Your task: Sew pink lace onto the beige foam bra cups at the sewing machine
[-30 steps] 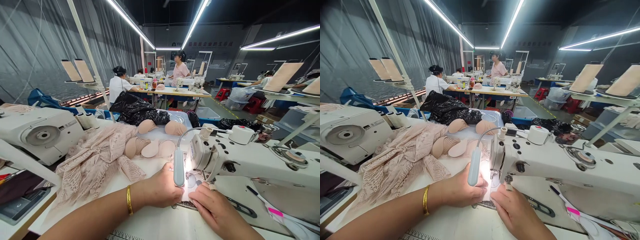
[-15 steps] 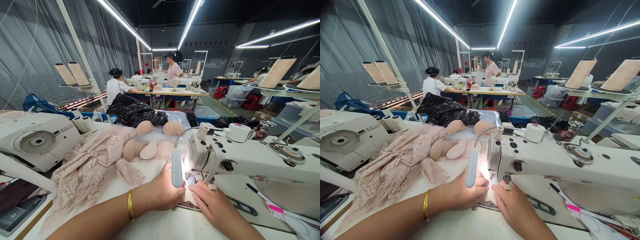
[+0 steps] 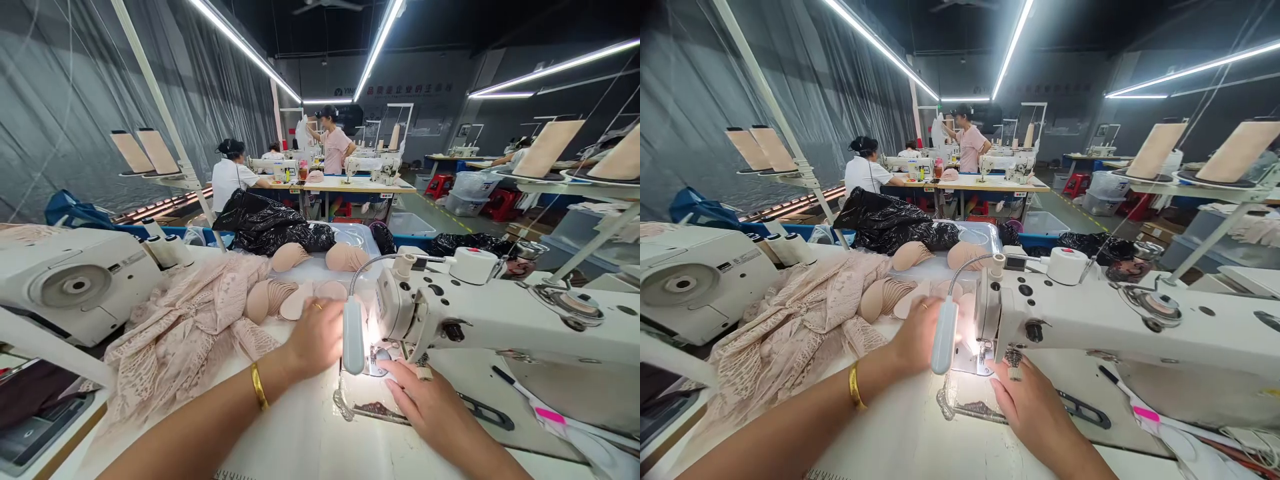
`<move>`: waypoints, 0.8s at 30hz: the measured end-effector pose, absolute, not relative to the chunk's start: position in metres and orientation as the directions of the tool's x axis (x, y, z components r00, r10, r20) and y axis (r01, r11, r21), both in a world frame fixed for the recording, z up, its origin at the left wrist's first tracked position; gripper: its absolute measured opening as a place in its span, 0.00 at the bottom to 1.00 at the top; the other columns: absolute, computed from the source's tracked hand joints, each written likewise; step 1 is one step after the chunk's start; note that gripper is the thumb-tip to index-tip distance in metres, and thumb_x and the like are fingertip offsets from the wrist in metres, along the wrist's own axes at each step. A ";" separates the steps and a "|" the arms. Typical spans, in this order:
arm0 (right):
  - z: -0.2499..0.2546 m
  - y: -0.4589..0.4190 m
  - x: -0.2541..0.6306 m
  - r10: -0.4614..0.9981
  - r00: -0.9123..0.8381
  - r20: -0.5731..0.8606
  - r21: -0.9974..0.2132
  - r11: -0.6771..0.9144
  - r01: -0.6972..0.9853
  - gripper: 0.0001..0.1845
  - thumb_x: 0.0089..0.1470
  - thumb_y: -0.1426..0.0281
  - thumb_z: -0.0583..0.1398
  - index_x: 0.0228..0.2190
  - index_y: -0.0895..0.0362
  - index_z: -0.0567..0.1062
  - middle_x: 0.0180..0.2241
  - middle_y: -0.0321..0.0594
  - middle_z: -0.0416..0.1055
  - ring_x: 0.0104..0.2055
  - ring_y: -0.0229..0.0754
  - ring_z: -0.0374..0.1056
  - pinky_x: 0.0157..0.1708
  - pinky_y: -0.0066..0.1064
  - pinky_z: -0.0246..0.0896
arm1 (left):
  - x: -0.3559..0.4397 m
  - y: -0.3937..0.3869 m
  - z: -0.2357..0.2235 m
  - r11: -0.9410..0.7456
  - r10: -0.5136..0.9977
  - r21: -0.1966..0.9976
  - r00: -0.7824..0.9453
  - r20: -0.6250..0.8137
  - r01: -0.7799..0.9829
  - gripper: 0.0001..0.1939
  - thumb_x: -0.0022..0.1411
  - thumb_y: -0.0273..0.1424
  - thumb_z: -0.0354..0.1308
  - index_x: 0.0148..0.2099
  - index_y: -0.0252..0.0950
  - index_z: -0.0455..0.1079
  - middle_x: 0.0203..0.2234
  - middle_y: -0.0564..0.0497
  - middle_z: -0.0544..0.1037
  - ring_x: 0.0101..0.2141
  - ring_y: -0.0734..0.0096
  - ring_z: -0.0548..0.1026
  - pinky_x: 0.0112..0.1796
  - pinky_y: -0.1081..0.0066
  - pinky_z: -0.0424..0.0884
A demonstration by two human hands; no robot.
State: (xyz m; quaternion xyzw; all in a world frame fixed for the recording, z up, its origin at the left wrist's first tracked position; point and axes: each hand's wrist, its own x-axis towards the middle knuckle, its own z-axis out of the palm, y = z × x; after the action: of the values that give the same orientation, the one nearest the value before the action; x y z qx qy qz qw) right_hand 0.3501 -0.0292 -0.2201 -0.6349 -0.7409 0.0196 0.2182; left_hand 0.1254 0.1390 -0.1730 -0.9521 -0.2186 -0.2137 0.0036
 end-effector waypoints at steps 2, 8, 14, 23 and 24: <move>-0.221 -0.029 0.351 0.954 -0.090 0.287 -0.323 0.184 0.928 0.21 0.73 0.67 0.50 0.52 0.52 0.81 0.43 0.44 0.83 0.43 0.52 0.80 0.40 0.44 0.79 | 0.116 0.148 -0.163 -0.814 0.564 0.108 0.734 0.378 0.570 0.23 0.69 0.36 0.63 0.63 0.35 0.74 0.64 0.34 0.73 0.62 0.36 0.70 0.61 0.40 0.60; -0.223 -0.029 0.353 0.949 -0.081 0.304 -0.331 0.185 0.925 0.21 0.73 0.67 0.50 0.53 0.52 0.81 0.45 0.44 0.84 0.44 0.52 0.80 0.41 0.43 0.78 | 0.100 0.145 -0.144 -0.883 0.454 0.160 0.889 0.056 0.441 0.12 0.68 0.41 0.66 0.46 0.37 0.78 0.47 0.43 0.82 0.55 0.45 0.75 0.62 0.46 0.62; -0.218 -0.029 0.351 0.939 -0.086 0.332 -0.312 0.196 0.930 0.19 0.71 0.68 0.52 0.51 0.51 0.82 0.41 0.42 0.84 0.40 0.50 0.79 0.38 0.38 0.76 | 0.112 0.117 -0.149 -0.962 0.118 0.267 0.976 0.185 0.065 0.09 0.70 0.23 0.52 0.35 0.38 0.64 0.33 0.48 0.75 0.35 0.63 0.73 0.40 0.67 0.70; -0.213 -0.029 0.349 0.930 -0.085 0.358 -0.321 0.208 0.924 0.19 0.70 0.70 0.53 0.49 0.49 0.82 0.40 0.42 0.83 0.40 0.50 0.78 0.39 0.38 0.75 | 0.136 0.094 -0.152 -0.584 0.470 0.784 0.875 0.115 0.211 0.12 0.71 0.29 0.51 0.32 0.39 0.57 0.31 0.52 0.71 0.35 0.66 0.69 0.38 0.68 0.68; -0.212 -0.029 0.348 0.931 -0.084 0.356 -0.324 0.208 0.923 0.19 0.70 0.70 0.53 0.49 0.49 0.82 0.40 0.42 0.83 0.40 0.50 0.78 0.39 0.38 0.75 | 0.137 0.091 -0.154 -0.478 0.547 0.837 0.836 0.046 0.267 0.13 0.69 0.29 0.54 0.31 0.40 0.56 0.30 0.53 0.69 0.33 0.67 0.67 0.36 0.68 0.67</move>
State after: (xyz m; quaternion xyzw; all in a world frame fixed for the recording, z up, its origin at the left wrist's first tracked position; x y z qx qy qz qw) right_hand 0.3482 -0.0288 -0.2119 -0.6294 -0.7363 0.0078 0.2484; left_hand 0.1370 0.0914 -0.1538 -0.8455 -0.2409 -0.1555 -0.4506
